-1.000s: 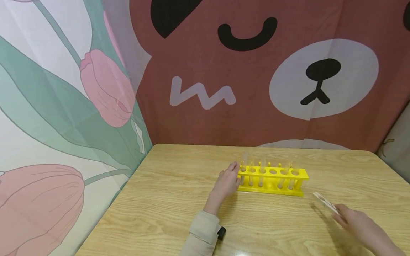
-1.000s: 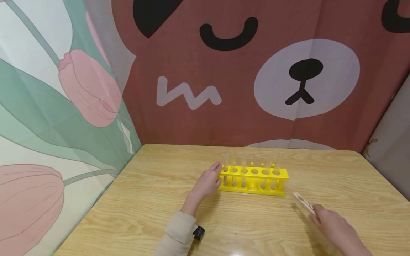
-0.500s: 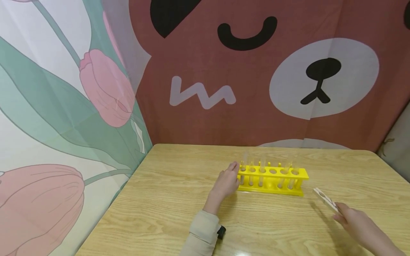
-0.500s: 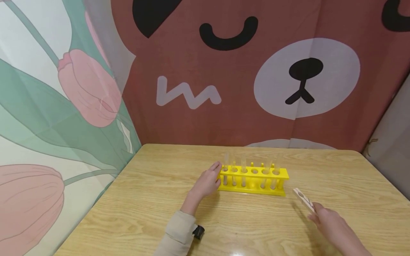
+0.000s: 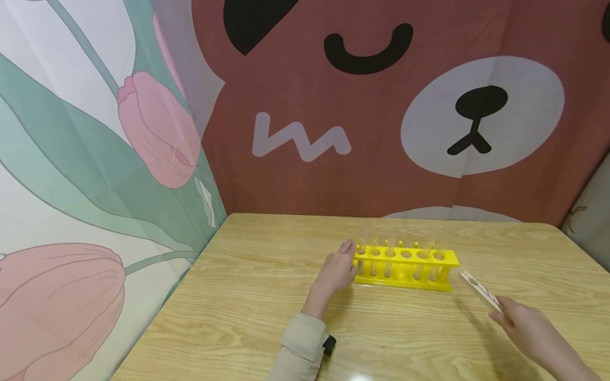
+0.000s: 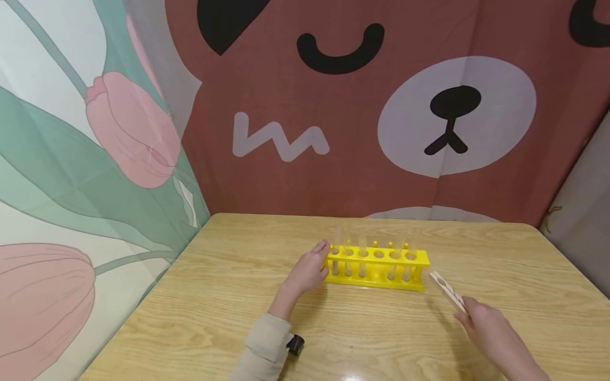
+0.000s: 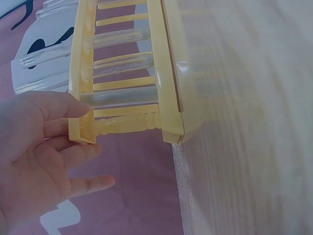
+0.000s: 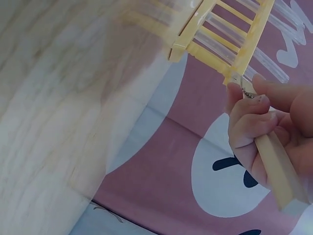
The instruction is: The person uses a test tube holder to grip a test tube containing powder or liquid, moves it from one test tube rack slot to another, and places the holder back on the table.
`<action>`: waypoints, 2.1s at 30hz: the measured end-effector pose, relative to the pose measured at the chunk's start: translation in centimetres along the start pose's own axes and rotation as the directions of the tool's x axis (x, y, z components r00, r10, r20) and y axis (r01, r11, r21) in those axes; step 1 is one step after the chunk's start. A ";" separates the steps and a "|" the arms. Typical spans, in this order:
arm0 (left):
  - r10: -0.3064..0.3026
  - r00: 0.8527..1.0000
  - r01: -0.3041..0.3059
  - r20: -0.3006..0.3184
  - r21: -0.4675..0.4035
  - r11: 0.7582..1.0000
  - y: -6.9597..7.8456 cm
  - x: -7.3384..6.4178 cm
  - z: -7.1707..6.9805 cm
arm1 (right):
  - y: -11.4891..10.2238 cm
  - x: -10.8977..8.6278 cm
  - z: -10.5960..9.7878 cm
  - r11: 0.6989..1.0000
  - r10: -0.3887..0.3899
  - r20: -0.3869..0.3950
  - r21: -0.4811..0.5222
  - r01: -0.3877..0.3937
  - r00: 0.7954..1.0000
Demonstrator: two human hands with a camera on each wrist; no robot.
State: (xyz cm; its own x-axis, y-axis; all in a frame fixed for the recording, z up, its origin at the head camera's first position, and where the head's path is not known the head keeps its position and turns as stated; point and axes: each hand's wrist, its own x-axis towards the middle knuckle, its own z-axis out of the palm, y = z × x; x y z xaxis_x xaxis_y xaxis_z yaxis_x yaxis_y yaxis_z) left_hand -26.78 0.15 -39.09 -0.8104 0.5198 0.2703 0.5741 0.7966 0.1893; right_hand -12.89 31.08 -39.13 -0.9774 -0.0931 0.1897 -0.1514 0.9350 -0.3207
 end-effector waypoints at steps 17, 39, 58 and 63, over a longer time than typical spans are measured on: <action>-0.039 0.998 0.039 0.046 -0.009 0.999 0.0 0.0 0.0 | -0.5 0.6 -0.5 1.000 0.024 0.021 0.002 -0.024 0.999; -0.034 0.999 0.035 0.039 -0.014 0.999 0.0 0.0 0.1 | -1.1 0.7 -0.4 0.999 -0.037 -0.068 -0.034 0.035 0.997; -0.037 0.999 0.037 0.035 -0.013 0.999 0.0 -0.1 0.0 | -1.6 1.0 -0.6 1.000 -0.024 -0.055 -0.015 0.023 0.998; -0.034 0.999 0.034 0.036 -0.001 0.999 0.1 0.0 0.0 | -1.8 1.0 -0.6 1.000 -0.021 -0.045 -0.010 0.020 0.999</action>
State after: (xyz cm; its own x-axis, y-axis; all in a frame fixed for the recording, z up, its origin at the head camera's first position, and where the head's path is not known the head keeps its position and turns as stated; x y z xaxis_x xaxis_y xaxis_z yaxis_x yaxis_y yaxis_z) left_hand -26.70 0.19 -39.06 -0.8333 0.5029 0.2294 0.5460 0.8138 0.1992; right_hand -13.50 29.52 -37.78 -0.9664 -0.0971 0.2381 -0.1699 0.9361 -0.3079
